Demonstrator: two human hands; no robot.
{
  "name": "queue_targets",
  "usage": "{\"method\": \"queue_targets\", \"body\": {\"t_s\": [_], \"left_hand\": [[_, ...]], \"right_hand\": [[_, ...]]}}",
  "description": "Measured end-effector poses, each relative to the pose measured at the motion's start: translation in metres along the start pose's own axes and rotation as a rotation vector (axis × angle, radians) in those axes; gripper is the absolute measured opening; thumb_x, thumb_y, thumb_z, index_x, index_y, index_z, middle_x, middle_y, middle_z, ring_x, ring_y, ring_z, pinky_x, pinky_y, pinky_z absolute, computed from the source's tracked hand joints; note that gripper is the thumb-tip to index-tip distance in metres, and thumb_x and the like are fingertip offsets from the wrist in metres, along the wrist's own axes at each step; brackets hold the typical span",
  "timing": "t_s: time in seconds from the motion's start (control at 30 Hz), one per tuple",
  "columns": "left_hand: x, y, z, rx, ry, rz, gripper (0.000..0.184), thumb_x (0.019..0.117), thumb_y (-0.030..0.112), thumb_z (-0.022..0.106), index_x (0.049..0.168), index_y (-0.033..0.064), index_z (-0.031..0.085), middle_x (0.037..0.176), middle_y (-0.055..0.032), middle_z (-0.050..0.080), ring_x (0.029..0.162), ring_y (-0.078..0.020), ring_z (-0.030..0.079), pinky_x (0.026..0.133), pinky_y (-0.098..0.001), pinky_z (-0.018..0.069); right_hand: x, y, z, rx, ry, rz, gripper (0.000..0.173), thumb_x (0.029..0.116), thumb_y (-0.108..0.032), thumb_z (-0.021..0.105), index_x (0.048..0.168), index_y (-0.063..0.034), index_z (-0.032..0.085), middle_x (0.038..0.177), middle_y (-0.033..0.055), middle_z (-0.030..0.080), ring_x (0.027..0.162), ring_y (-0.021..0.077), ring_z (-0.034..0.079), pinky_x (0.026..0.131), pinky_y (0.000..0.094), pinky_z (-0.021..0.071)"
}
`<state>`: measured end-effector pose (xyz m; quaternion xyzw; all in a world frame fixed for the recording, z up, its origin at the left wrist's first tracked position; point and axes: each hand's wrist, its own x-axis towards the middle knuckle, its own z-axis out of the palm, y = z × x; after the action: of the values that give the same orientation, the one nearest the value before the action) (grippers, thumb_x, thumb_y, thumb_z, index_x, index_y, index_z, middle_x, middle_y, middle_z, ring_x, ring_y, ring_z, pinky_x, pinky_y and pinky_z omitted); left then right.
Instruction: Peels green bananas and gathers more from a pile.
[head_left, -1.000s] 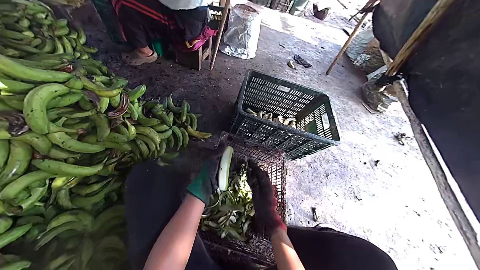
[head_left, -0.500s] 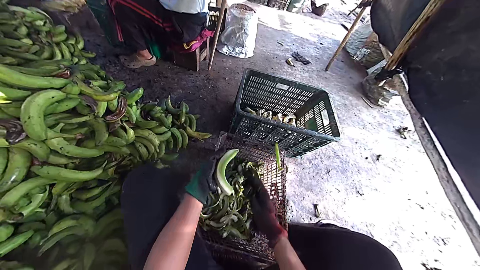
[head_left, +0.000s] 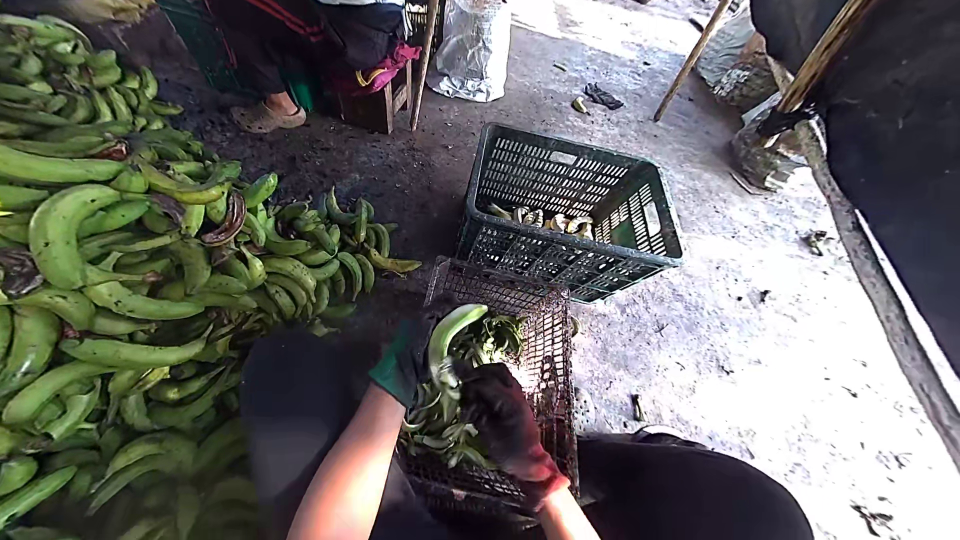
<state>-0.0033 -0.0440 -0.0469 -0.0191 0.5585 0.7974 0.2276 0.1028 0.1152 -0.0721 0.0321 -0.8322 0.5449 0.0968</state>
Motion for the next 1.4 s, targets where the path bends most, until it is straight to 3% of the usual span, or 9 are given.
{"method": "queue_targets", "body": {"t_s": [0.1, 0.2, 0.33, 0.5, 0.6, 0.77, 0.93, 1.07, 1.4], "left_hand": [[-0.005, 0.007, 0.02, 0.131, -0.017, -0.051, 0.024, 0.1068, 0.008, 0.043, 0.118, -0.0012, 0.061, 0.094, -0.0009, 0.064, 0.081, -0.0016, 0.06, 0.076, -0.0189, 0.0518], [-0.009, 0.007, 0.025, -0.014, 0.042, -0.083, 0.026, 0.1091, 0.013, 0.039, 0.115, 0.0014, 0.062, 0.091, -0.0018, 0.067, 0.08, -0.0046, 0.064, 0.073, -0.0211, 0.0557], [-0.013, 0.025, 0.025, -0.195, 0.008, -0.028, 0.028, 0.1095, 0.014, 0.036, 0.11, 0.0041, 0.063, 0.084, -0.0017, 0.068, 0.073, -0.0058, 0.066, 0.065, -0.021, 0.0571], [0.025, 0.098, 0.094, -0.205, 0.197, 0.718, 0.017, 0.1012, 0.014, 0.053, 0.104, 0.0158, 0.069, 0.09, 0.007, 0.068, 0.078, -0.0017, 0.064, 0.068, -0.0222, 0.0567], [0.108, 0.135, 0.145, 0.038, 0.406, 1.093, 0.029, 0.0992, 0.01, 0.053, 0.124, -0.0048, 0.061, 0.122, -0.0153, 0.067, 0.109, -0.0178, 0.064, 0.093, -0.0341, 0.0541], [0.059, 0.125, 0.081, 0.216, 0.366, 0.614, 0.064, 0.0986, 0.032, 0.065, 0.155, 0.0203, 0.036, 0.145, -0.0115, 0.052, 0.118, -0.0242, 0.059, 0.091, -0.0447, 0.0546], [-0.069, 0.106, -0.132, 0.443, 0.797, 0.846, 0.057, 0.0973, 0.019, 0.062, 0.148, 0.0028, 0.042, 0.132, -0.0102, 0.058, 0.102, -0.0133, 0.064, 0.084, -0.0325, 0.0583], [-0.237, -0.002, -0.248, 0.901, 1.0, -0.178, 0.066, 0.0986, 0.054, 0.057, 0.154, 0.0209, 0.042, 0.138, -0.0159, 0.06, 0.118, -0.0348, 0.063, 0.095, -0.063, 0.0515], [-0.271, -0.17, -0.271, 1.307, 0.903, -0.709, 0.079, 0.0908, 0.016, 0.069, 0.159, 0.0308, 0.032, 0.163, -0.0256, 0.027, 0.148, -0.0506, 0.026, 0.115, -0.0736, 0.0193]], "right_hand": [[0.022, 0.008, 0.009, -0.287, 0.232, 0.008, 0.027, 0.0877, -0.013, 0.069, 0.112, -0.0123, 0.079, 0.109, 0.0197, 0.07, 0.098, 0.0363, 0.068, 0.082, 0.0573, 0.056], [0.037, 0.023, 0.006, 0.033, 0.417, 0.32, 0.04, 0.1003, -0.01, 0.055, 0.138, -0.0001, 0.06, 0.127, 0.0164, 0.065, 0.106, 0.0188, 0.065, 0.091, 0.0359, 0.0554], [0.011, 0.024, -0.015, 0.65, 0.174, 0.684, 0.038, 0.1121, -0.03, 0.027, 0.115, -0.0016, 0.053, 0.075, 0.0032, 0.062, 0.062, 0.0134, 0.061, 0.058, 0.0321, 0.0554], [-0.021, 0.04, -0.01, 0.612, -0.438, 0.886, 0.033, 0.1097, -0.025, 0.034, 0.115, -0.0034, 0.057, 0.076, -0.0002, 0.066, 0.061, 0.0079, 0.062, 0.058, 0.026, 0.055], [-0.025, 0.023, 0.008, 0.605, -0.374, 1.007, 0.027, 0.1104, -0.022, 0.036, 0.103, -0.0085, 0.058, 0.07, -0.0036, 0.061, 0.059, 0.0052, 0.059, 0.056, 0.0222, 0.0528], [-0.029, 0.046, -0.002, 0.669, -0.206, 0.956, 0.037, 0.1117, -0.032, 0.036, 0.121, -0.0021, 0.057, 0.075, 0.0071, 0.065, 0.061, 0.0161, 0.063, 0.055, 0.033, 0.0561], [-0.031, 0.044, -0.003, 0.554, -0.237, 0.875, 0.029, 0.1098, -0.026, 0.037, 0.116, -0.0081, 0.059, 0.077, 0.0, 0.065, 0.062, 0.0094, 0.063, 0.052, 0.0285, 0.0553], [-0.033, 0.014, 0.011, 0.659, -0.293, 0.961, 0.034, 0.1107, -0.03, 0.032, 0.115, -0.0169, 0.063, 0.09, -0.0028, 0.071, 0.08, 0.0086, 0.069, 0.069, 0.0298, 0.0605], [-0.022, 0.018, 0.045, 0.164, -0.466, 0.888, 0.03, 0.1103, -0.028, 0.03, 0.12, -0.0086, 0.051, 0.083, -0.0002, 0.062, 0.071, 0.0114, 0.062, 0.063, 0.033, 0.0559]]}}
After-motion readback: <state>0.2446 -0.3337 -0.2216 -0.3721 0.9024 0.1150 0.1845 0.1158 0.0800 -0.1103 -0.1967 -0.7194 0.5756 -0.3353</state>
